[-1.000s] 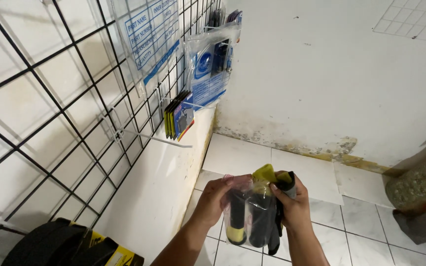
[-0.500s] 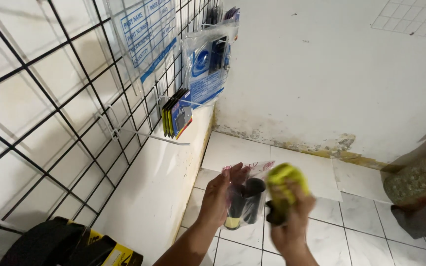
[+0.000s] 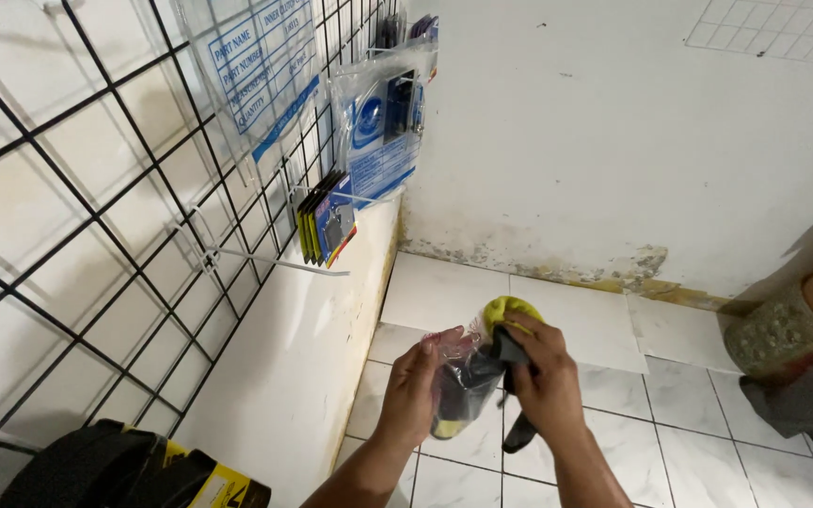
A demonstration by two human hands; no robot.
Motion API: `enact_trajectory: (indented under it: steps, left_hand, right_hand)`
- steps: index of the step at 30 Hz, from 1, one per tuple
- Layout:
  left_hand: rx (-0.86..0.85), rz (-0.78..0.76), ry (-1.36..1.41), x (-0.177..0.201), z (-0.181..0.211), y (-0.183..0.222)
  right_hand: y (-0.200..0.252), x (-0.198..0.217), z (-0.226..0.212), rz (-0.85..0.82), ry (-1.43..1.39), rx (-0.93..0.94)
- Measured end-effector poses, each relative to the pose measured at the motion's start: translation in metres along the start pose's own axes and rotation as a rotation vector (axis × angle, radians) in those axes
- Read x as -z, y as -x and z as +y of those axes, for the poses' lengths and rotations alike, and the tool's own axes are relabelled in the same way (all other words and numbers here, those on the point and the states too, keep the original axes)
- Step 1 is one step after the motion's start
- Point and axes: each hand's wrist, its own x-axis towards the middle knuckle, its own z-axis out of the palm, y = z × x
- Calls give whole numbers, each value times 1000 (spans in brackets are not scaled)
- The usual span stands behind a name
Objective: Wiping down a packaged motorcycle handle grip with a cleaning cloth.
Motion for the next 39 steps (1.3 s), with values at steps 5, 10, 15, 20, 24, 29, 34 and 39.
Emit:
enact_trajectory:
  steps: [5, 10, 15, 20, 24, 29, 34, 39]
  left_hand:
    - [10, 39, 144, -1, 2, -3]
    - [-14, 34, 226, -3, -25, -2]
    - [23, 66, 137, -9, -15, 3]
    - [-47, -17, 81, -5, -8, 7]
    - [36, -13, 65, -2, 0, 7]
    - [118, 91, 158, 5, -3, 0]
    - [30, 56, 186, 5, -22, -1]
    - [-27, 48, 134, 5, -19, 9]
  right_hand:
    - [13, 13, 1, 187, 155, 14]
    - [28, -6, -59, -36, 178, 324]
    - [32, -14, -37, -70, 93, 269]
    - [24, -5, -21, -35, -49, 41]
    - [11, 3, 6, -92, -376, -201]
    - [12, 7, 23, 96, -146, -195]
    - [17, -4, -66, -20, 136, 398]
    - [17, -23, -44, -110, 141, 299]
